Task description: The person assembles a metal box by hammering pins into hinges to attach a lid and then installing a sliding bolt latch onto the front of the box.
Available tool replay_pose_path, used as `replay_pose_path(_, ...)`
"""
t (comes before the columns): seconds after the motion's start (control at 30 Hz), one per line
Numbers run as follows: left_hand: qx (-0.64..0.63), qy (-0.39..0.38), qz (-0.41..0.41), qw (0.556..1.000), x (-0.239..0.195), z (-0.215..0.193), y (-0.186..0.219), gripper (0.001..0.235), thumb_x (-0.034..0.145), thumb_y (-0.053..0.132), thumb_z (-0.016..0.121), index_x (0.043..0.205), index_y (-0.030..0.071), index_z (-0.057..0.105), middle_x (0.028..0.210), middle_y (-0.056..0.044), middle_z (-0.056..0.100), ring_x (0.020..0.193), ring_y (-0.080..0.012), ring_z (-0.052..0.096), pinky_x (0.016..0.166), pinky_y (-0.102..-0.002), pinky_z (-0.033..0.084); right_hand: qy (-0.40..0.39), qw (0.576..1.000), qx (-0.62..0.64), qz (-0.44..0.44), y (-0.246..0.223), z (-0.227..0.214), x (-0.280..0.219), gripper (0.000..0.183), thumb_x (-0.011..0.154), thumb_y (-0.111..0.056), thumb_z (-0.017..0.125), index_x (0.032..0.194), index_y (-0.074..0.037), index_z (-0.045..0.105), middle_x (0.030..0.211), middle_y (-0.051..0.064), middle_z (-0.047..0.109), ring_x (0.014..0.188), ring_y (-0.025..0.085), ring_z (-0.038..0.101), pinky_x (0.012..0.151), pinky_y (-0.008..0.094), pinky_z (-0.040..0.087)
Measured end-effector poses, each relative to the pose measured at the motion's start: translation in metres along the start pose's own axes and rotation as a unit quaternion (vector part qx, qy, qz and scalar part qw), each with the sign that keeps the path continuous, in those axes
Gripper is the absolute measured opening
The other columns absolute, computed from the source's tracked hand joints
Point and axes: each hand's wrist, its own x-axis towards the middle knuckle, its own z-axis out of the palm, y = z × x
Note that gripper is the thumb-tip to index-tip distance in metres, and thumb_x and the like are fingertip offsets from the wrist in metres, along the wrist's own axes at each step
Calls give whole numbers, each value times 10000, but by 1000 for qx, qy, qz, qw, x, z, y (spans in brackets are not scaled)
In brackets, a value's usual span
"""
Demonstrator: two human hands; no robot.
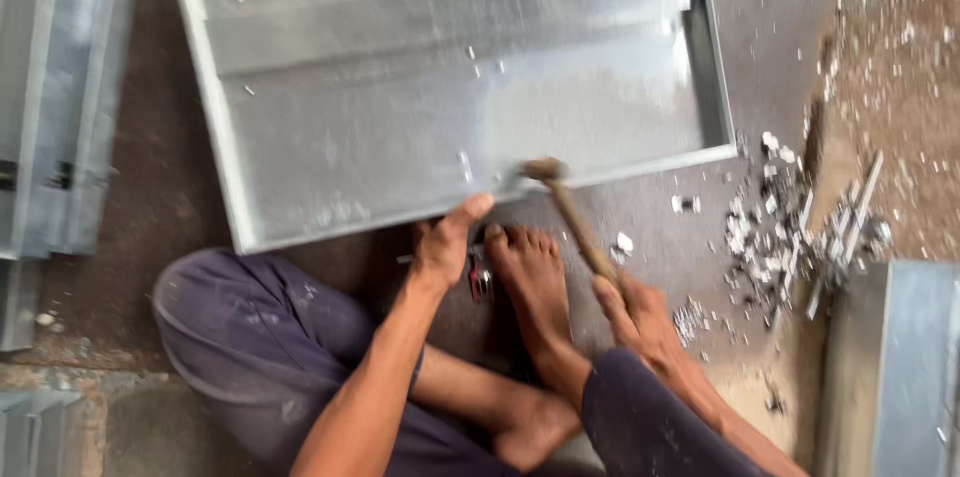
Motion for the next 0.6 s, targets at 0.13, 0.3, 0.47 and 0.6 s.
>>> replay_pose_path(0.13,7,-7,2,1000,-4,0,2,407,757,76,854,1124,56,678,1077,-47,692,1045,-199,650,1034,-369,503,175,914,72,-360,-5,-22,11,376,1046,-450,501,991,-88,587,897,13,541,682,125,477,493,268,382)
replay_pose_path(0.3,59,4,32,998,-5,10,10,429,757,124,853,1146,78,678,1103,-13,674,1072,-175,616,1051,-359,474,-23,997,-21,68,-32,-1,7,399,1022,-437,511,874,-80,611,594,11,459,514,137,378,437,307,333)
replay_pose_path(0.47,169,-4,3,986,-17,9,18,346,876,256,781,1131,25,749,1164,-47,740,1115,-151,652,1031,-286,485,137,987,80,-4,-66,-16,31,457,1101,-420,475,838,-74,619,603,-14,509,503,94,475,457,285,369)
replay_pose_path(0.6,-139,-42,-87,986,-11,23,42,244,895,291,752,955,79,647,872,-99,683,732,-197,645,547,-282,456,180,963,-102,-173,-97,-48,116,456,967,-395,729,1213,-27,618,710,87,569,628,166,551,540,288,497)
